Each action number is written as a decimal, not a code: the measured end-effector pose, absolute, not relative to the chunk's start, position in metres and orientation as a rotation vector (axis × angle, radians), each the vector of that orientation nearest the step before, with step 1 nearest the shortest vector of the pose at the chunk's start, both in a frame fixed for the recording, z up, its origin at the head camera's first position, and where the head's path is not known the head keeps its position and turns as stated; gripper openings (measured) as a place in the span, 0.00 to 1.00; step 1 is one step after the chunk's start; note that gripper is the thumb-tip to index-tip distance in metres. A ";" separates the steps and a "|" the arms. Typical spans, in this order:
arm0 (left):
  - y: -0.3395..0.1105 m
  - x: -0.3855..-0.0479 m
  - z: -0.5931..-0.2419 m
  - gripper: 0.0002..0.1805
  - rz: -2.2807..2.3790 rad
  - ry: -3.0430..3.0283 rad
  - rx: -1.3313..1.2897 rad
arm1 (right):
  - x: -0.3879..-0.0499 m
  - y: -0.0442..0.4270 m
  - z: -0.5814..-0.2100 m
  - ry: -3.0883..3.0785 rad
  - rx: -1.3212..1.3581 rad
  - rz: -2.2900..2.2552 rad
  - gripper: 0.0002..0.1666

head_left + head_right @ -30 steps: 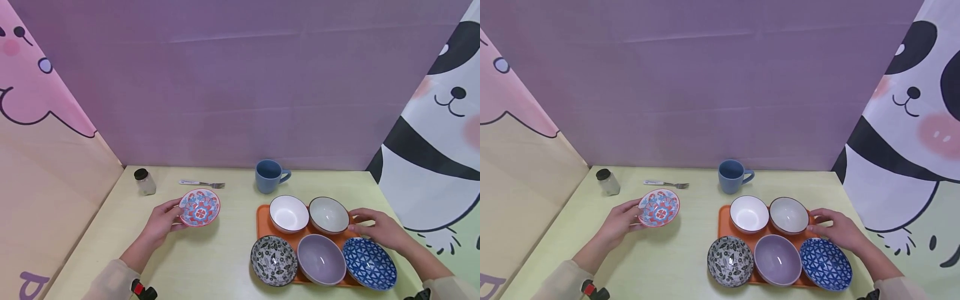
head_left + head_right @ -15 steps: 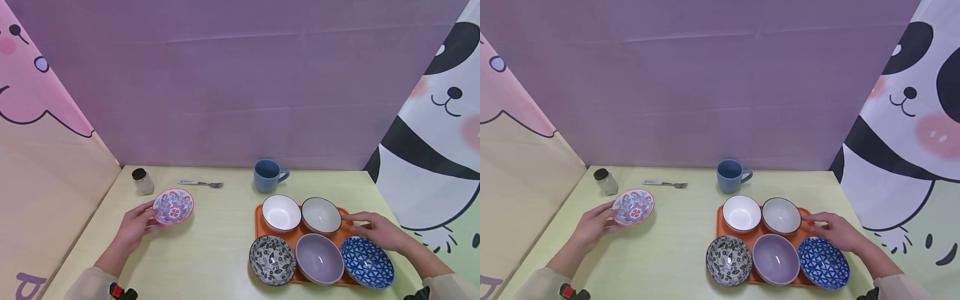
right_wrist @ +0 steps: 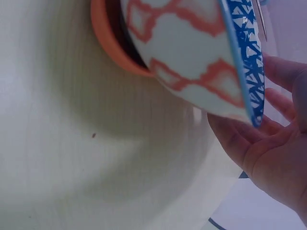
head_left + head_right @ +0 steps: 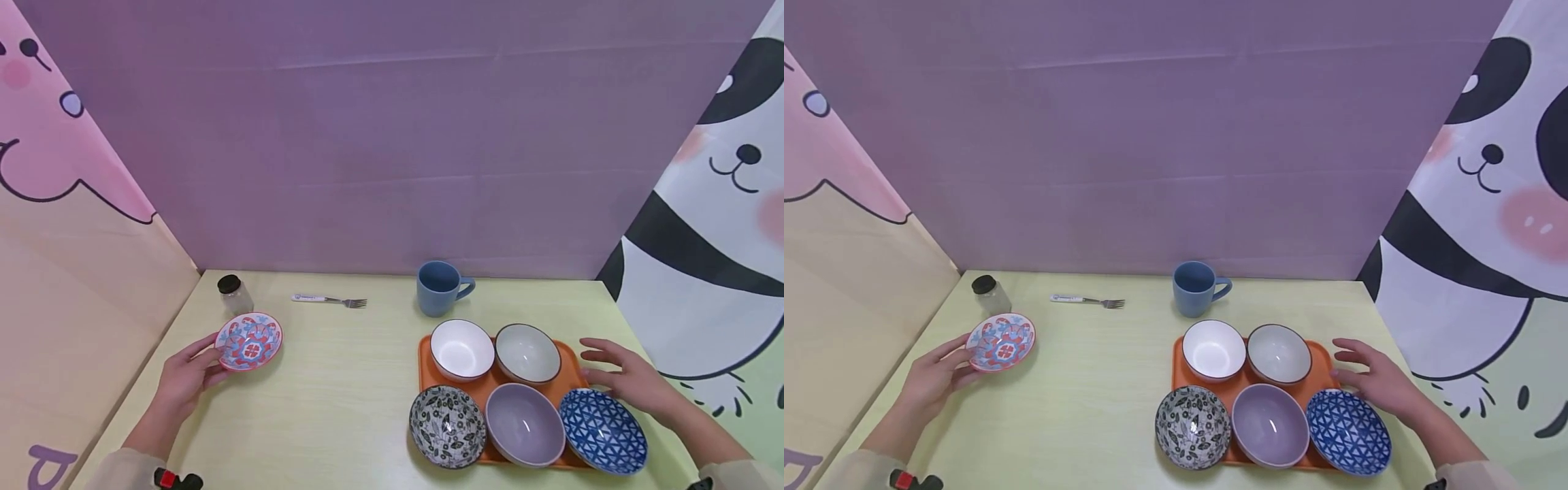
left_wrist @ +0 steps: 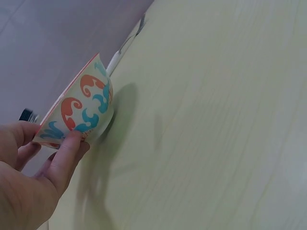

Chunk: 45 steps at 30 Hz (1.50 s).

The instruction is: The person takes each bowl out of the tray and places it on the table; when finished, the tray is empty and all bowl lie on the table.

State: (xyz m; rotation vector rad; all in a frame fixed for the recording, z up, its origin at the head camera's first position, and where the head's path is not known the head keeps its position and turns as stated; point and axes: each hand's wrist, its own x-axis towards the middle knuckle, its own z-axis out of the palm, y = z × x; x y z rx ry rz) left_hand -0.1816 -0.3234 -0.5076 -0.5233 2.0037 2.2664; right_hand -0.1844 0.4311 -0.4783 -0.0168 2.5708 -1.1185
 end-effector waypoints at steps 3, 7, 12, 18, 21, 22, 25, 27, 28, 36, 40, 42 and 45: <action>-0.334 -0.178 -0.507 0.31 2.311 1.985 -0.542 | -0.183 0.434 -0.479 2.543 -0.003 -1.144 0.47; -0.346 -0.173 -0.510 0.18 2.400 1.939 -0.547 | -0.182 0.435 -0.480 2.543 -0.009 -1.150 0.47; -0.357 -0.169 -0.514 0.15 2.461 1.896 -0.538 | -0.181 0.435 -0.481 2.547 0.004 -1.141 0.47; -0.365 -0.164 -0.515 0.16 2.474 1.864 -0.552 | -0.181 0.439 -0.485 2.530 0.059 -1.110 0.49; -0.369 -0.162 -0.515 0.16 2.479 1.844 -0.554 | -0.181 0.441 -0.487 2.511 0.060 -1.131 0.48; -0.370 -0.161 -0.514 0.16 2.480 1.839 -0.553 | -0.181 0.442 -0.488 2.507 0.056 -1.135 0.48; -0.372 -0.160 -0.514 0.16 2.489 1.816 -0.547 | -0.180 0.444 -0.489 2.494 0.048 -1.152 0.47; -0.373 -0.160 -0.515 0.16 2.489 1.808 -0.544 | -0.180 0.444 -0.490 2.492 0.039 -1.161 0.47; -0.374 -0.159 -0.515 0.16 2.486 1.806 -0.549 | -0.181 0.445 -0.490 2.495 0.034 -1.159 0.47; -0.377 -0.159 -0.515 0.14 2.372 1.882 -0.595 | -0.189 0.448 -0.494 2.469 0.046 -1.178 0.47; -0.376 -0.159 -0.512 0.28 2.218 1.976 -0.625 | -0.194 0.450 -0.496 2.469 0.048 -1.160 0.46; -0.376 -0.160 -0.509 0.34 2.161 2.015 -0.617 | -0.195 0.450 -0.497 2.466 0.046 -1.159 0.45; -0.376 -0.160 -0.507 0.33 2.123 2.058 -0.596 | -0.196 0.449 -0.497 2.460 0.027 -1.154 0.43</action>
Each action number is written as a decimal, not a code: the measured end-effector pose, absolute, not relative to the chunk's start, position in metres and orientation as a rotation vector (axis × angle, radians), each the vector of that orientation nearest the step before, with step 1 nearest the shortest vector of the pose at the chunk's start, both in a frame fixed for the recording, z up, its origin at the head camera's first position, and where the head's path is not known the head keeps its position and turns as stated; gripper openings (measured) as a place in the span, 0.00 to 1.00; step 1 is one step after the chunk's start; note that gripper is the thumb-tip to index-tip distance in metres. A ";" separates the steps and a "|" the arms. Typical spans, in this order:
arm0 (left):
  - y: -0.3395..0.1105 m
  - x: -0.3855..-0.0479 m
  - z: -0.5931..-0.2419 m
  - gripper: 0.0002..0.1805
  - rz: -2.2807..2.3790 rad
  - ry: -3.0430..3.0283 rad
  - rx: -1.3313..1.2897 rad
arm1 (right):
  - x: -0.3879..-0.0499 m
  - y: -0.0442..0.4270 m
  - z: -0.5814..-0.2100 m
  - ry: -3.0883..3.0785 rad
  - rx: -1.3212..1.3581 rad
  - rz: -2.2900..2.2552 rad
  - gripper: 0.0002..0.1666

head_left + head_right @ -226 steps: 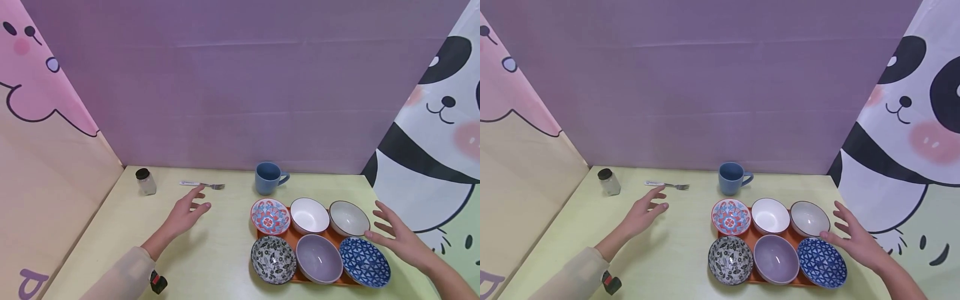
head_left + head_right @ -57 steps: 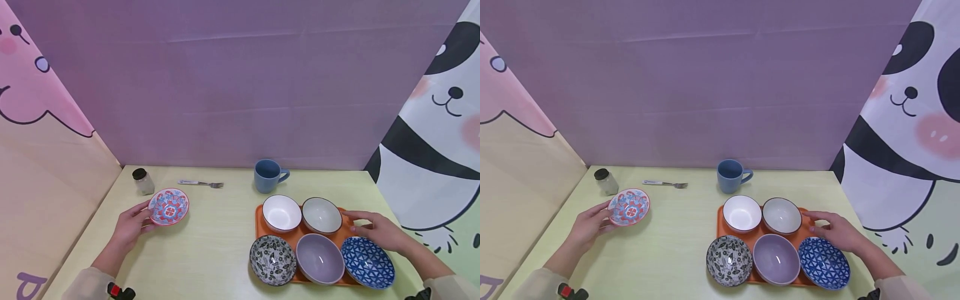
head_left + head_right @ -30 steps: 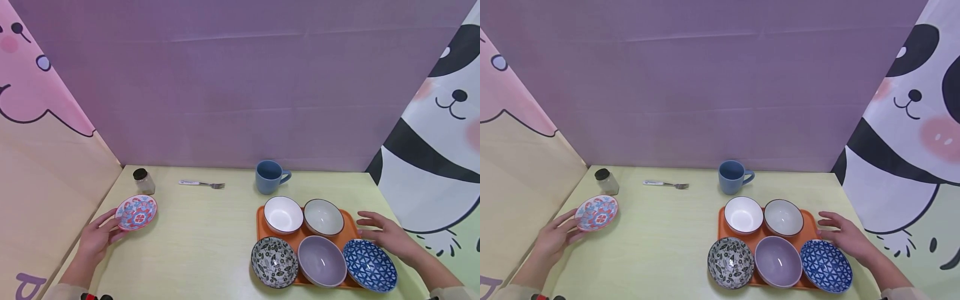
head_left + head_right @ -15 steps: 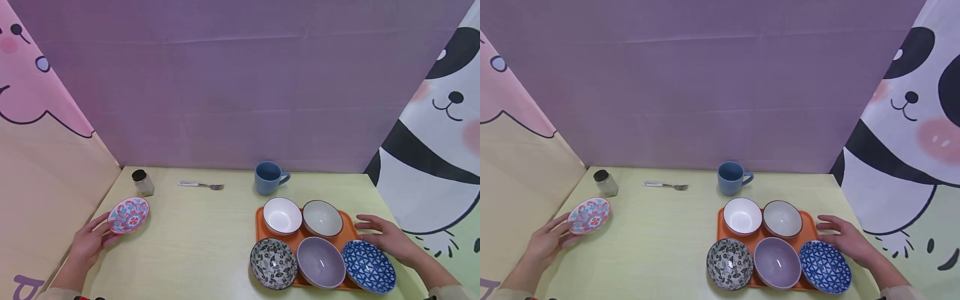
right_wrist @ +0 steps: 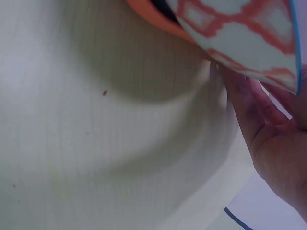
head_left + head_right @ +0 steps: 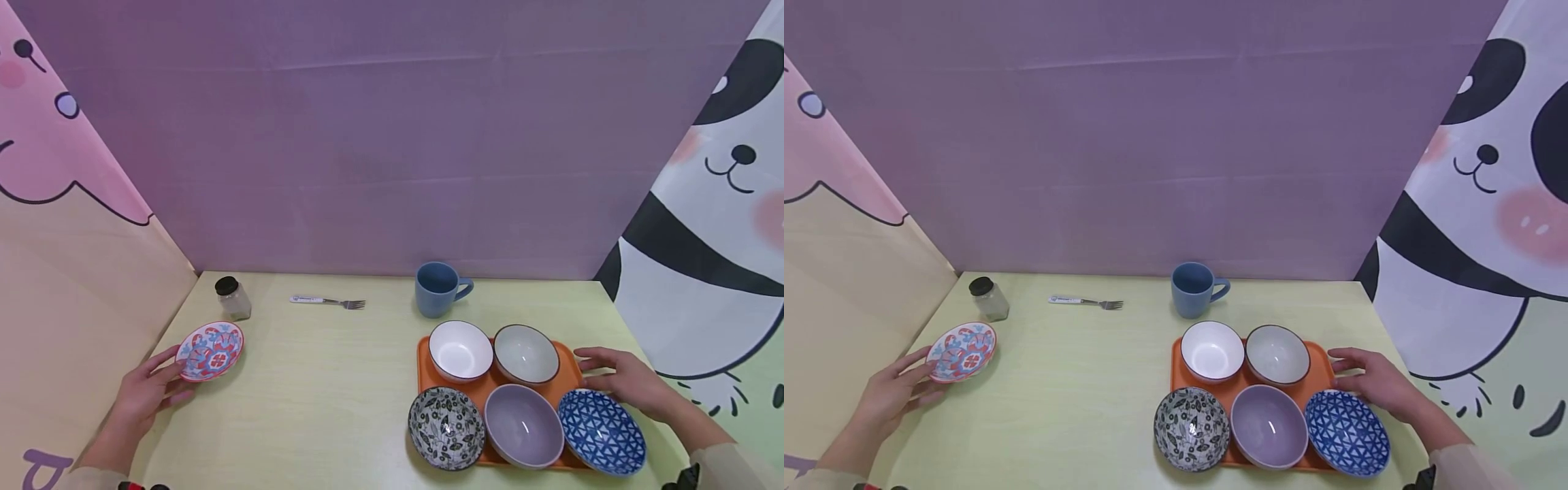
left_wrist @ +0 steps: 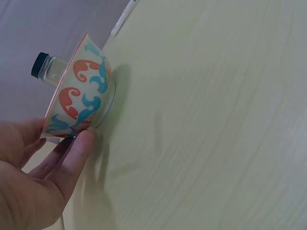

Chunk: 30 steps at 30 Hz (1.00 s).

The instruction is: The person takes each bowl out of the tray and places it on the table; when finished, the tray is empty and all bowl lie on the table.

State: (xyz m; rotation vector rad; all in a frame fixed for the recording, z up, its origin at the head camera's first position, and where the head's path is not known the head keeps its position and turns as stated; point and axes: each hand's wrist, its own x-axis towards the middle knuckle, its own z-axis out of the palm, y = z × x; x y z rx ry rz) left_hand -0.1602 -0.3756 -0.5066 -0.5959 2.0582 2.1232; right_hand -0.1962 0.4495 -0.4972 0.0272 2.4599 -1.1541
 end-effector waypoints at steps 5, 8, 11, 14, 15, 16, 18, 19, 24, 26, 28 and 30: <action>-0.377 -0.161 -0.504 0.34 2.036 2.178 -0.521 | -0.198 0.448 -0.495 2.457 0.021 -1.137 0.38; -0.379 -0.162 -0.501 0.36 1.919 2.288 -0.464 | -0.199 0.446 -0.494 2.469 0.013 -1.116 0.37; -0.380 -0.164 -0.496 0.36 1.784 2.386 -0.439 | -0.201 0.445 -0.495 2.484 0.020 -1.103 0.36; -0.381 -0.165 -0.491 0.35 1.659 2.507 -0.441 | -0.202 0.444 -0.495 2.510 0.008 -1.079 0.36; -0.381 -0.165 -0.489 0.35 1.610 2.557 -0.447 | -0.203 0.443 -0.494 2.517 0.009 -1.073 0.36; -0.380 -0.166 -0.487 0.35 1.571 2.598 -0.471 | -0.203 0.443 -0.493 2.524 0.001 -1.066 0.36; -0.377 -0.167 -0.481 0.36 1.510 2.671 -0.539 | -0.204 0.441 -0.492 2.529 0.001 -1.063 0.35; -0.374 -0.168 -0.477 0.36 1.498 2.696 -0.581 | -0.203 0.441 -0.491 2.530 0.003 -1.064 0.36; -0.360 -0.171 -0.454 0.34 1.583 2.753 -0.792 | -0.203 0.441 -0.492 2.526 0.013 -1.067 0.36; -0.351 -0.172 -0.446 0.30 1.687 2.755 -0.795 | -0.203 0.441 -0.493 2.529 0.022 -1.058 0.36; -0.340 -0.173 -0.439 0.26 1.820 2.721 -0.731 | -0.203 0.440 -0.494 2.532 0.029 -1.049 0.37; -0.325 -0.173 -0.435 0.23 1.943 2.656 -0.611 | -0.202 0.439 -0.494 2.536 0.034 -1.042 0.37</action>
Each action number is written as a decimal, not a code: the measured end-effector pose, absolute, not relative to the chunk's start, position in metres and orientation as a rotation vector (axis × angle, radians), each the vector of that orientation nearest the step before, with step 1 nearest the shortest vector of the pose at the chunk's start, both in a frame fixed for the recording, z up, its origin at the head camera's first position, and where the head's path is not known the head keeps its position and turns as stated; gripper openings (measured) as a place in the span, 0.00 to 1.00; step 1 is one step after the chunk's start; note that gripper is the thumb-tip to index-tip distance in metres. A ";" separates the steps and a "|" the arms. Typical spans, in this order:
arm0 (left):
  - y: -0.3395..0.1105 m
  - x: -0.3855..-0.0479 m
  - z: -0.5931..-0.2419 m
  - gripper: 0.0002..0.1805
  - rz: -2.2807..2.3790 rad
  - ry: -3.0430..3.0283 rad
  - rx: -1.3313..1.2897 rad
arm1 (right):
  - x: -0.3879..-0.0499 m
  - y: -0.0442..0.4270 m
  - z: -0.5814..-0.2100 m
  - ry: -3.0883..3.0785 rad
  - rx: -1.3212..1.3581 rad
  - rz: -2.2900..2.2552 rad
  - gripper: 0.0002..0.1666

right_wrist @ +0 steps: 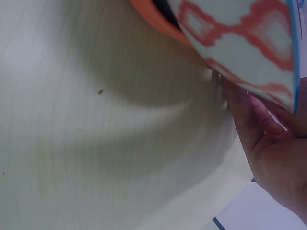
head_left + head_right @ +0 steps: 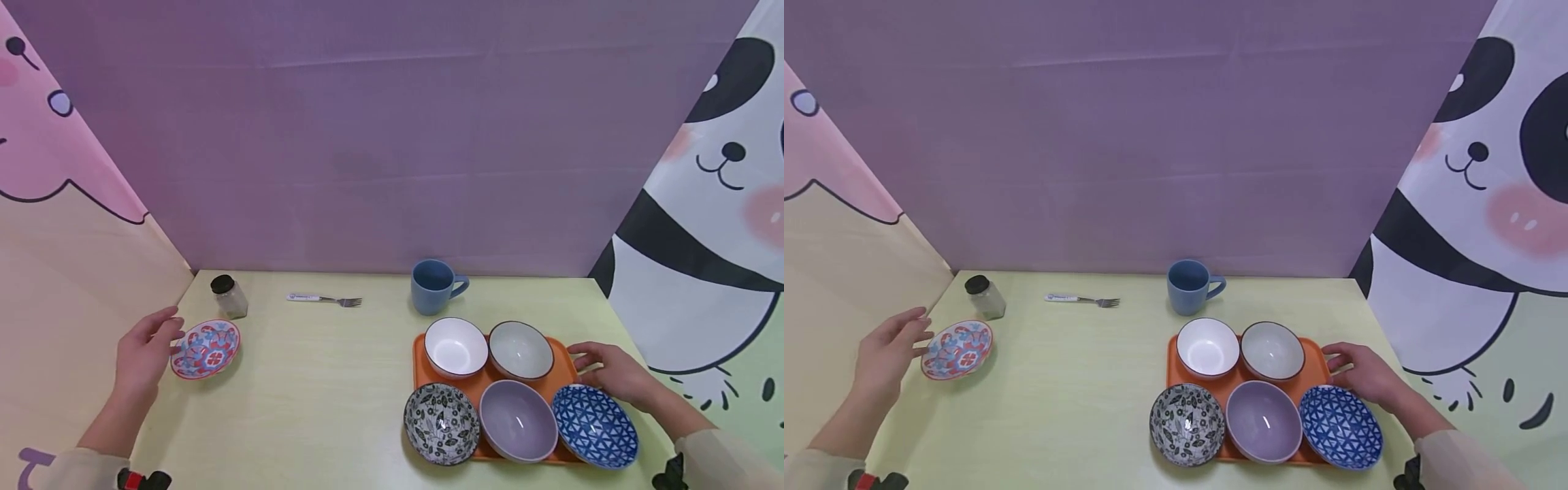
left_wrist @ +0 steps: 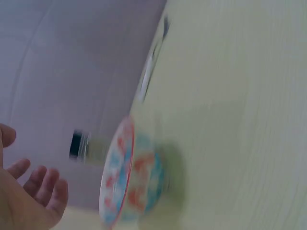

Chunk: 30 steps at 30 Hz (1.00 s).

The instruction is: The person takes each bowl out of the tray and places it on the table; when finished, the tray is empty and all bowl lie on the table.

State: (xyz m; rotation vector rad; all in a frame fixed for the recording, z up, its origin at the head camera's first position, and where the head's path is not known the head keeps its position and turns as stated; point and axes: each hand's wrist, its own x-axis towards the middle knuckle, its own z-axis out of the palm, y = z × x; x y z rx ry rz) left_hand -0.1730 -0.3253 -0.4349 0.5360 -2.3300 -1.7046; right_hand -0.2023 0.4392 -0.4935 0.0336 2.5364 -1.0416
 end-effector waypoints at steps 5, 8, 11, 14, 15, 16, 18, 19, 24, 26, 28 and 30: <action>-0.282 -0.180 -0.433 0.25 -1.916 -2.339 0.301 | -0.201 0.437 -0.492 2.536 0.033 -1.050 0.36; -0.255 -0.187 -0.435 0.31 -1.969 -2.419 0.179 | -0.200 0.438 -0.492 2.525 0.038 -1.070 0.35; -0.229 -0.193 -0.438 0.33 -2.015 -2.504 0.080 | -0.200 0.439 -0.492 2.524 0.046 -1.077 0.34; -0.205 -0.198 -0.441 0.32 -2.072 -2.540 0.031 | -0.200 0.439 -0.493 2.529 0.048 -1.076 0.34; -0.197 -0.200 -0.442 0.31 -2.098 -2.541 0.015 | -0.201 0.439 -0.493 2.533 0.047 -1.075 0.34; -0.190 -0.202 -0.444 0.31 -2.124 -2.540 -0.008 | -0.201 0.439 -0.493 2.535 0.048 -1.074 0.34; -0.176 -0.205 -0.446 0.31 -2.169 -2.540 -0.061 | -0.201 0.439 -0.493 2.535 0.055 -1.078 0.34; -0.169 -0.206 -0.447 0.31 -2.197 -2.536 -0.079 | -0.201 0.439 -0.493 2.533 0.061 -1.079 0.34; -0.140 -0.210 -0.450 0.31 -2.341 -2.509 -0.166 | -0.202 0.437 -0.490 2.526 0.100 -1.071 0.35; -0.130 -0.211 -0.453 0.32 -2.389 -2.501 -0.196 | -0.202 0.437 -0.489 2.519 0.124 -1.077 0.35; -0.120 -0.214 -0.457 0.33 -2.431 -2.496 -0.223 | -0.202 0.438 -0.490 2.505 0.146 -1.093 0.36; -0.110 -0.215 -0.461 0.34 -2.461 -2.505 -0.243 | -0.202 0.438 -0.491 2.490 0.164 -1.110 0.36</action>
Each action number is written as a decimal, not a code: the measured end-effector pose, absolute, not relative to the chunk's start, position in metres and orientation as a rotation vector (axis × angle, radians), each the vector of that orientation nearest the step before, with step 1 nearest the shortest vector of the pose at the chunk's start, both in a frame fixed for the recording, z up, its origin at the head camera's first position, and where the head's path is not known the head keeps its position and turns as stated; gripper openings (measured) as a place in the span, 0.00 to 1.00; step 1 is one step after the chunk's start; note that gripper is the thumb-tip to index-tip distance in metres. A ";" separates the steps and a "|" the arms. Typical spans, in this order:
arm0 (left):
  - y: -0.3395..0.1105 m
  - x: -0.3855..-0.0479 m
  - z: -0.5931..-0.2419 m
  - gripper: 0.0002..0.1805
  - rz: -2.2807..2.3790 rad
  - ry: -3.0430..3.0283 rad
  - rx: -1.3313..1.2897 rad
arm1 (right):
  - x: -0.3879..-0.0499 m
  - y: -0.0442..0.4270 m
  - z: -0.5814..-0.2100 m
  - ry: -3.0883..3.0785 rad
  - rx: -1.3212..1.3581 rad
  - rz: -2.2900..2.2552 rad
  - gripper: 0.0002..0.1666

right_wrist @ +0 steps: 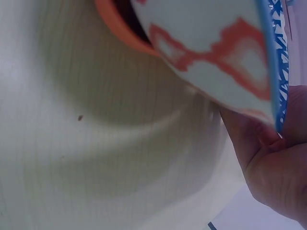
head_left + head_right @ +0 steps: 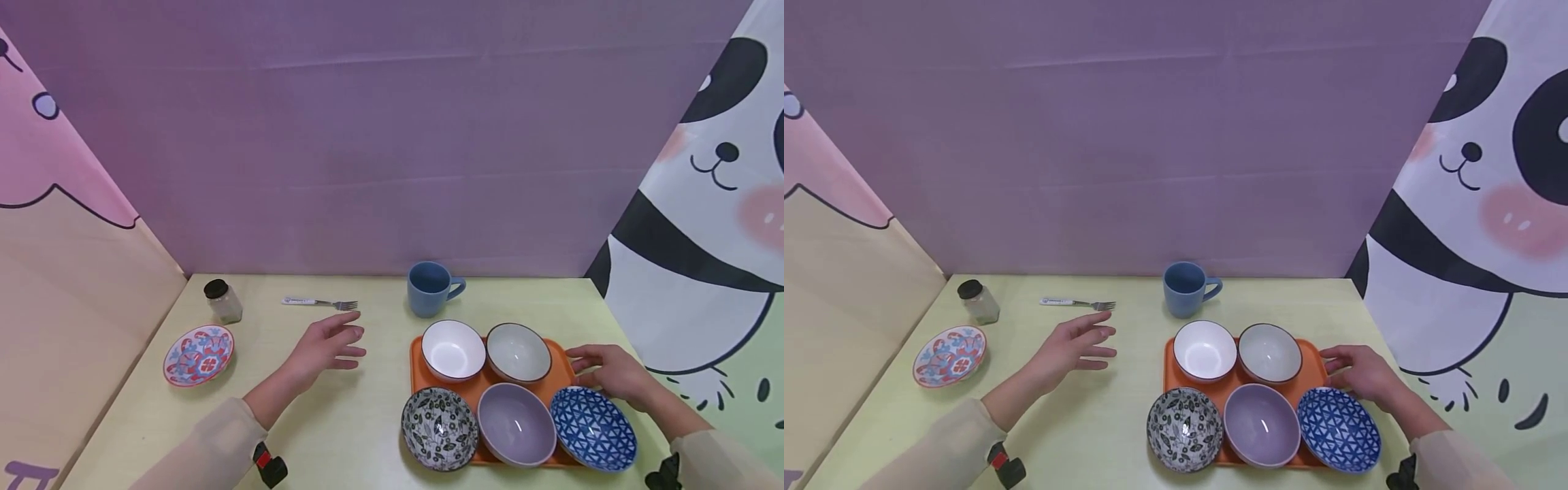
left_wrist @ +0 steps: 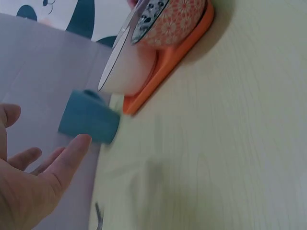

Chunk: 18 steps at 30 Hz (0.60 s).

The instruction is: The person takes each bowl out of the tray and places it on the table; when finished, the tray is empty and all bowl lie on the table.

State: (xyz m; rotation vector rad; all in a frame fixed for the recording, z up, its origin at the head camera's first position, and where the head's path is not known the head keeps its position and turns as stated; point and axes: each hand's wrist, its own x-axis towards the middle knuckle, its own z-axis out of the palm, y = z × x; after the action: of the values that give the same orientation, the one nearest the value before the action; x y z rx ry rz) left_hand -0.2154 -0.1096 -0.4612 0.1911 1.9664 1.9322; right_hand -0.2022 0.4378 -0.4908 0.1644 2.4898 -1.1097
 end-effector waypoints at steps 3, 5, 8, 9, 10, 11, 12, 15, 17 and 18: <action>-0.094 -0.219 -0.467 0.34 1.904 1.931 0.212 | -0.202 0.439 -0.492 2.475 0.192 -1.128 0.36; -0.084 -0.221 -0.471 0.34 1.874 1.920 0.216 | -0.202 0.438 -0.493 2.480 0.198 -1.122 0.36; -0.072 -0.222 -0.475 0.34 1.827 1.912 0.218 | -0.202 0.437 -0.493 2.498 0.187 -1.104 0.36; -0.068 -0.223 -0.477 0.35 1.816 1.907 0.217 | -0.201 0.436 -0.492 2.505 0.182 -1.097 0.36; -0.064 -0.224 -0.478 0.35 1.805 1.901 0.215 | -0.201 0.436 -0.492 2.511 0.177 -1.089 0.36; -0.060 -0.225 -0.479 0.36 1.800 1.890 0.217 | -0.201 0.436 -0.492 2.516 0.174 -1.085 0.36; -0.057 -0.225 -0.480 0.36 1.791 1.883 0.217 | -0.201 0.435 -0.492 2.519 0.173 -1.082 0.36; -0.046 -0.228 -0.484 0.36 1.776 1.861 0.220 | -0.201 0.436 -0.492 2.521 0.181 -1.081 0.36; -0.039 -0.230 -0.486 0.35 1.766 1.856 0.225 | -0.201 0.437 -0.492 2.519 0.184 -1.084 0.36; -0.036 -0.230 -0.486 0.35 1.758 1.856 0.224 | -0.201 0.438 -0.492 2.519 0.185 -1.085 0.36</action>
State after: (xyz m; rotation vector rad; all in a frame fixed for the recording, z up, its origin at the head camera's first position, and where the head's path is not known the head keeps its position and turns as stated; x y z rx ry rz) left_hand -0.2304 -0.0357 -0.4857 0.2245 1.8558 1.7582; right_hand -0.2005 0.4376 -0.4923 0.1852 2.5187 -1.0854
